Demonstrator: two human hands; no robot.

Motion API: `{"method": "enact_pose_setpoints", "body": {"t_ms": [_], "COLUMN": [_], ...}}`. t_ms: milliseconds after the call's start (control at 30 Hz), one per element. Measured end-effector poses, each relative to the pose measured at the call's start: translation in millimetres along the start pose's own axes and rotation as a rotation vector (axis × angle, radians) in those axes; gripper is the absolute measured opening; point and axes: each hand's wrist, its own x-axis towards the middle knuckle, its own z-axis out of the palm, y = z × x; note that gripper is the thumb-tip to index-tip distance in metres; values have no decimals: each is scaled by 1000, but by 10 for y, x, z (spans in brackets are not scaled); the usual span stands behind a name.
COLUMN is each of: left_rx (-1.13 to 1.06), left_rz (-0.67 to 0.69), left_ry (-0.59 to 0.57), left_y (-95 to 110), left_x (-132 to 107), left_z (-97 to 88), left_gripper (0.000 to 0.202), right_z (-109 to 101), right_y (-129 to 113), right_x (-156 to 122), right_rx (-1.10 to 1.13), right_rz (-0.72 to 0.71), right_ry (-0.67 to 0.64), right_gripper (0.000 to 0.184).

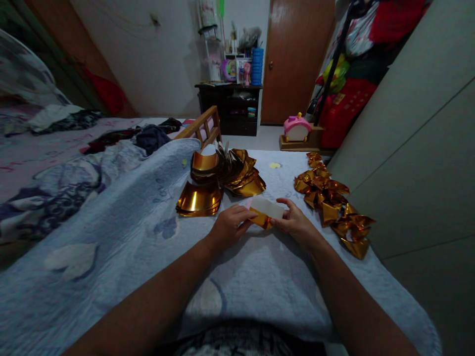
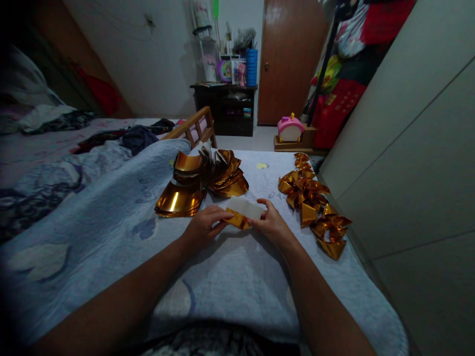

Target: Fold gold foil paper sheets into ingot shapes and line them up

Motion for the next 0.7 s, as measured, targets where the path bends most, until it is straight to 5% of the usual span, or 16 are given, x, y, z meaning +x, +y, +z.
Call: {"method": "enact_pose_setpoints", "body": {"t_ms": [133,333,467,700], "left_rx": [175,201,115,-64], "left_rz": [64,163,80,-69], "left_ry": [-34,-212,-364,-394], "left_y": [65,214,249,233], "left_x": [-2,12,10,5], "left_z": [36,157,182,118], "left_gripper": [17,16,20,5], "right_z": [22,91,114,100], "right_y": [38,82,100,153], "right_x": [65,91,116,125], "right_rx": [-30,-236,-523,-895], "right_rz": [-114,-254,-310,-540], "right_ry": [128,111,115,129], "right_gripper": [80,66,55,14]}}
